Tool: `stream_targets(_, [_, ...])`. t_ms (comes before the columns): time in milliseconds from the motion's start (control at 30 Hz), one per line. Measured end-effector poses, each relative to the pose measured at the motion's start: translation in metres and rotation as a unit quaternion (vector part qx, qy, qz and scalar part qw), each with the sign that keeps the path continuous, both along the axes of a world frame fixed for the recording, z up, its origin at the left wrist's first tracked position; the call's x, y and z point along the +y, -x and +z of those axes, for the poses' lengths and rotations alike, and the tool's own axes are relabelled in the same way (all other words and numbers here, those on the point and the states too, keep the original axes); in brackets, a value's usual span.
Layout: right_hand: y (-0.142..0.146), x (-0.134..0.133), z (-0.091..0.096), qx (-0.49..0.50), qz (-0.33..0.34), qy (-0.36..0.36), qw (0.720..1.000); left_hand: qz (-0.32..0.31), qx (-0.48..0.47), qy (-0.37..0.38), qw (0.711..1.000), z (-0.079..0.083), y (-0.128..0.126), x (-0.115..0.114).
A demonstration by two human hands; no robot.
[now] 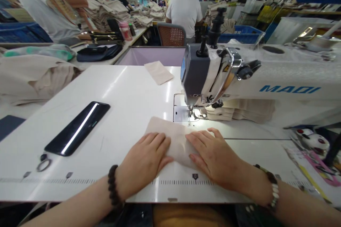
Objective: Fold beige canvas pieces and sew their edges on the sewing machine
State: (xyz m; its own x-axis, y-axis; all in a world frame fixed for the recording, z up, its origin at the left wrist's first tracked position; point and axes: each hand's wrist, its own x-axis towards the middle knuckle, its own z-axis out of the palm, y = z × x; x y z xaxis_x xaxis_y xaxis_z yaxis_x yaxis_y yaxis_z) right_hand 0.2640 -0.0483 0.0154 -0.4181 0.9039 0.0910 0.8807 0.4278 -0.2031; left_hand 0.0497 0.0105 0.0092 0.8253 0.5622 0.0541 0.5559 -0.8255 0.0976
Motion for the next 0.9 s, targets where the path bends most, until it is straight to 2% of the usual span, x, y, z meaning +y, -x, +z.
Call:
stream_targets(133, [-0.024,0.019,0.005,-0.040,0.099,0.002,0.994,-0.009,0.029,-0.038,0.999,0.002,-0.032,0.051])
stream_targets(233, [-0.036,0.031,-0.003,-0.064,0.128,-0.032,0.989,-0.025,0.032,-0.053,0.998,0.006,-0.053,0.070])
stream_targets(333, [-0.041,0.034,-0.013,-0.029,0.126,-0.059,0.990,-0.080,0.025,0.002,0.996,0.008,-0.068,0.066])
stream_targets(400, [-0.041,0.034,-0.019,-0.003,0.124,-0.073,0.990,-0.092,0.010,0.023,0.995,0.006,-0.072,0.060])
stream_targets(633, [-0.042,0.034,-0.024,0.034,0.050,-0.076,0.995,-0.105,-0.021,0.021,0.994,-0.006,-0.069,0.073])
stream_targets(900, [-0.040,0.036,-0.020,0.024,0.017,-0.061,0.998,-0.105,-0.042,-0.001,0.994,-0.007,-0.073,0.078])
